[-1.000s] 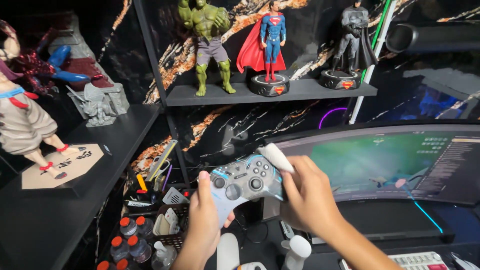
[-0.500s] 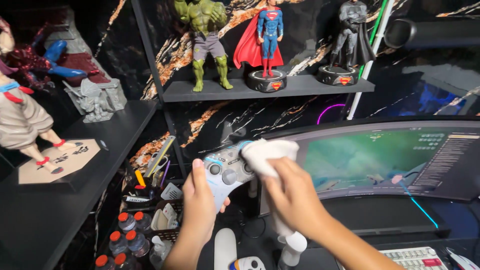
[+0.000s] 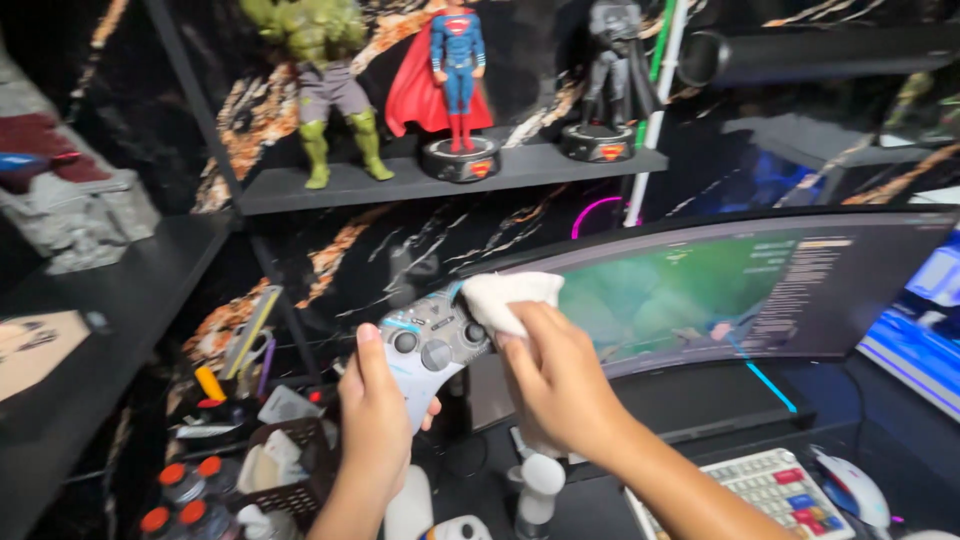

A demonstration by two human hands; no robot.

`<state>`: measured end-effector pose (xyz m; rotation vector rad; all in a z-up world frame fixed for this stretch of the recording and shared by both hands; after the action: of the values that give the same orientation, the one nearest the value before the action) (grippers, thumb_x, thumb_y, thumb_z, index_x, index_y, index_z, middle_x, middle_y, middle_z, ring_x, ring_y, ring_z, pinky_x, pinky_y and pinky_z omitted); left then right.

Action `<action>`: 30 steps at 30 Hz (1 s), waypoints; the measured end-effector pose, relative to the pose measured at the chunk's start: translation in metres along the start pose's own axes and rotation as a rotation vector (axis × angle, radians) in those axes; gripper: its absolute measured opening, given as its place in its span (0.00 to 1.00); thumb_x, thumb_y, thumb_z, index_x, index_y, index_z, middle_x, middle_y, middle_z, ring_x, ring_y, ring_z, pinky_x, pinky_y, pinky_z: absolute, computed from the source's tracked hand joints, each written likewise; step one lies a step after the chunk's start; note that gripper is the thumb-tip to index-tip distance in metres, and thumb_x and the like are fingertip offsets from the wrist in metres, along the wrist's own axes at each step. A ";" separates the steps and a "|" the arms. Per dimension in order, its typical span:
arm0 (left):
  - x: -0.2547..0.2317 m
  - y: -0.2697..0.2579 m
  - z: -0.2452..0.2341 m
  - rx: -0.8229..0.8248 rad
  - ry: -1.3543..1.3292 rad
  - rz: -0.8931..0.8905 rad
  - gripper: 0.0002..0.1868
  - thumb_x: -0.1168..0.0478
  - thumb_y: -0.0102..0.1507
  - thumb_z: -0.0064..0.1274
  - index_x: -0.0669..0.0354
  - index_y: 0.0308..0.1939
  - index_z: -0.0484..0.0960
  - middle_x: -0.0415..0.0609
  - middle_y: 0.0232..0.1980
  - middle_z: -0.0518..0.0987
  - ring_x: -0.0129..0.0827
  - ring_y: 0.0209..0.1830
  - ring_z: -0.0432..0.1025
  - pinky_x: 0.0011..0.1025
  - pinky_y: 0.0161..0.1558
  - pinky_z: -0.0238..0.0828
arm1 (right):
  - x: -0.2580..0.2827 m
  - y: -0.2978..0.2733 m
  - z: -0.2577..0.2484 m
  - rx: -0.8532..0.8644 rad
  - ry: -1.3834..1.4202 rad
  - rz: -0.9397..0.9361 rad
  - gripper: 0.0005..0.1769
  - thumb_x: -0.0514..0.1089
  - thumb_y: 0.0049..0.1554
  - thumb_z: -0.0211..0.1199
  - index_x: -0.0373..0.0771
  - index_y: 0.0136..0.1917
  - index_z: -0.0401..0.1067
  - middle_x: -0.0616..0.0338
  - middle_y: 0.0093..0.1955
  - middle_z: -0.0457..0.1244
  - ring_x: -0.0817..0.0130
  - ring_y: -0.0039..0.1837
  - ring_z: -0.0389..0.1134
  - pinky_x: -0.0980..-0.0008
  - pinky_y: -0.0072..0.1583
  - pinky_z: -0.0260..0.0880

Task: Cleaning gaming controllers using a white cloth.

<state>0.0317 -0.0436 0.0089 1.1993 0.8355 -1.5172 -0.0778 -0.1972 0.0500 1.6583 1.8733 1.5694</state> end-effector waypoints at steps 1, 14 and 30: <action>-0.002 -0.001 0.010 0.016 -0.006 -0.003 0.32 0.39 0.69 0.28 0.62 0.42 0.78 0.50 0.26 0.80 0.32 0.14 0.69 0.28 0.14 0.60 | 0.001 0.009 -0.012 -0.006 -0.016 0.003 0.13 0.39 0.59 0.58 0.32 0.57 0.70 0.46 0.48 0.66 0.50 0.49 0.69 0.62 0.51 0.68; -0.030 -0.009 0.170 0.167 -0.144 0.089 0.32 0.36 0.69 0.31 0.62 0.43 0.76 0.50 0.28 0.79 0.33 0.16 0.71 0.28 0.15 0.62 | -0.032 0.047 -0.160 -0.130 -0.130 0.147 0.14 0.43 0.61 0.58 0.36 0.59 0.70 0.50 0.46 0.69 0.66 0.47 0.71 0.67 0.51 0.70; 0.005 -0.019 0.450 0.293 -0.214 0.169 0.30 0.37 0.69 0.30 0.61 0.42 0.75 0.48 0.29 0.81 0.31 0.17 0.72 0.28 0.16 0.64 | -0.192 0.080 -0.402 0.056 -0.234 0.109 0.16 0.47 0.61 0.59 0.39 0.60 0.72 0.56 0.47 0.70 0.73 0.49 0.68 0.68 0.52 0.70</action>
<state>-0.1118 -0.4540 0.1253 1.2550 0.3682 -1.6302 -0.2466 -0.5931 0.1907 1.9051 1.7483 1.3034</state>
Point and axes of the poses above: each hand's wrist, its own y-axis towards the middle knuckle, its own z-axis out of the palm, x = y × z, the point moved 3 cm from there along y, towards the middle knuckle
